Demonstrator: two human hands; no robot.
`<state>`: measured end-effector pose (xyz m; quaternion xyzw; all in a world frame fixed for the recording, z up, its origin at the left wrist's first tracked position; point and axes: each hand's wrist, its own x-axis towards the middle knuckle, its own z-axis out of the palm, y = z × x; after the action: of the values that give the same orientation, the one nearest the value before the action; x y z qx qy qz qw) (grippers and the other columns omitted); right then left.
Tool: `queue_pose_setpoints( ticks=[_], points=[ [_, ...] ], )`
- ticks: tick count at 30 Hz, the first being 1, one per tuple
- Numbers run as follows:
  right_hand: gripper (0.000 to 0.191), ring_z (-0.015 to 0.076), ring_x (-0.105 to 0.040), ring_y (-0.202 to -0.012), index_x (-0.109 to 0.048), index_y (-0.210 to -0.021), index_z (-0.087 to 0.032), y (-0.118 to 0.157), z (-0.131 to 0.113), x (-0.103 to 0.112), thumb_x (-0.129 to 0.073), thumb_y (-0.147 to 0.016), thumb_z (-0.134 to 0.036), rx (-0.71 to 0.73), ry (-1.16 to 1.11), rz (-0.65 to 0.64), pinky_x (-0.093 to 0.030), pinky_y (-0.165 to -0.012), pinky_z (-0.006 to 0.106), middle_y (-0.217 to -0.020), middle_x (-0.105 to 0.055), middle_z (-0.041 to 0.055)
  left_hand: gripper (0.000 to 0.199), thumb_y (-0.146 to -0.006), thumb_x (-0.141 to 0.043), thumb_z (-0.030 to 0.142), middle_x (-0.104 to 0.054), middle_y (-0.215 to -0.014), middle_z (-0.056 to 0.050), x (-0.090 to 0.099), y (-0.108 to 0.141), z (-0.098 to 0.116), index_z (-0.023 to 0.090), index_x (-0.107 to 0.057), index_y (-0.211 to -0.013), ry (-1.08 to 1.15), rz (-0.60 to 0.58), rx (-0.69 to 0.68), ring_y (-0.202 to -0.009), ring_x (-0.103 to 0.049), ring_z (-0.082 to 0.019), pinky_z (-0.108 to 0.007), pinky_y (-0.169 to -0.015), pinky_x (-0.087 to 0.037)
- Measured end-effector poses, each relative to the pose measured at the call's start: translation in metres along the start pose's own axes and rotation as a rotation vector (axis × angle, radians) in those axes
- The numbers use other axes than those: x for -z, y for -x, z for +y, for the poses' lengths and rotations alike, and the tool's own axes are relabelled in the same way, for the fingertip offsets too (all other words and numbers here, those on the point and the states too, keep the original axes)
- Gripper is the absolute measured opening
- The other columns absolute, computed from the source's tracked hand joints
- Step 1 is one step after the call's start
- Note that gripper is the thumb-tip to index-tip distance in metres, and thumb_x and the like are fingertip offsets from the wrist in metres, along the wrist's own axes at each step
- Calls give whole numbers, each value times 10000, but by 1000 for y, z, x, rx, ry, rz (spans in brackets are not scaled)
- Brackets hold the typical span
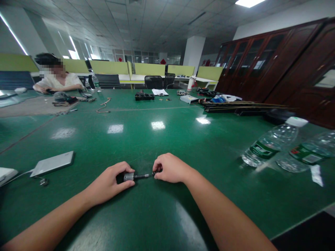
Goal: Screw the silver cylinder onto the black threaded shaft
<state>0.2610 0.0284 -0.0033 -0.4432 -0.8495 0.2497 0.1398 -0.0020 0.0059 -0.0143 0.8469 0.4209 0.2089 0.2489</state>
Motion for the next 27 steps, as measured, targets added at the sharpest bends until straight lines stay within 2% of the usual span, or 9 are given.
queue_pose_setpoints(
  ticks=[10,13,17,20,24,27],
  points=[
    [128,141,-633,-730,-761,-848,-190,-2,-9,-4,-754,-721,-174,34,-56,19,-461,-674,247,-807,-706,17,192,-843,-688,340,-656,-928,-34,0,1,1,198,-647,-965,1,1,2,-857,-613,-214,-319,-769,-468],
    [116,133,-623,-708,-758,-848,-183,-5,-17,-14,-762,-732,-180,64,-90,54,-449,-652,238,-788,-701,16,190,-833,-695,325,-652,-918,-32,-1,1,0,199,-651,-968,3,6,-13,-839,-607,-208,-310,-751,-467],
    [147,147,-632,-773,-761,-929,-191,-11,-26,-33,-741,-784,-206,140,-78,111,-452,-712,251,-821,-720,30,194,-829,-694,306,-646,-936,-37,-2,0,-2,206,-648,-988,29,10,-54,-861,-600,-208,-312,-764,-472],
    [152,156,-628,-790,-757,-959,-211,-12,-28,-41,-727,-811,-231,136,-36,168,-445,-743,270,-825,-729,28,197,-830,-691,288,-644,-962,-41,-1,0,-3,212,-640,-1004,38,28,-55,-886,-600,-212,-319,-784,-477],
    [136,161,-626,-802,-756,-967,-219,-11,-26,-40,-697,-849,-256,112,-4,189,-438,-752,285,-838,-731,31,222,-841,-686,325,-647,-962,-39,0,-1,0,214,-638,-1027,24,17,-47,-879,-605,-211,-314,-780,-481],
    [129,168,-623,-837,-755,-963,-206,-11,-24,-38,-668,-874,-243,161,-7,193,-447,-775,292,-865,-738,40,175,-900,-610,329,-647,-941,-35,0,-2,3,210,-643,-1024,26,10,-31,-861,-606,-200,-311,-777,-479]
  ],
)
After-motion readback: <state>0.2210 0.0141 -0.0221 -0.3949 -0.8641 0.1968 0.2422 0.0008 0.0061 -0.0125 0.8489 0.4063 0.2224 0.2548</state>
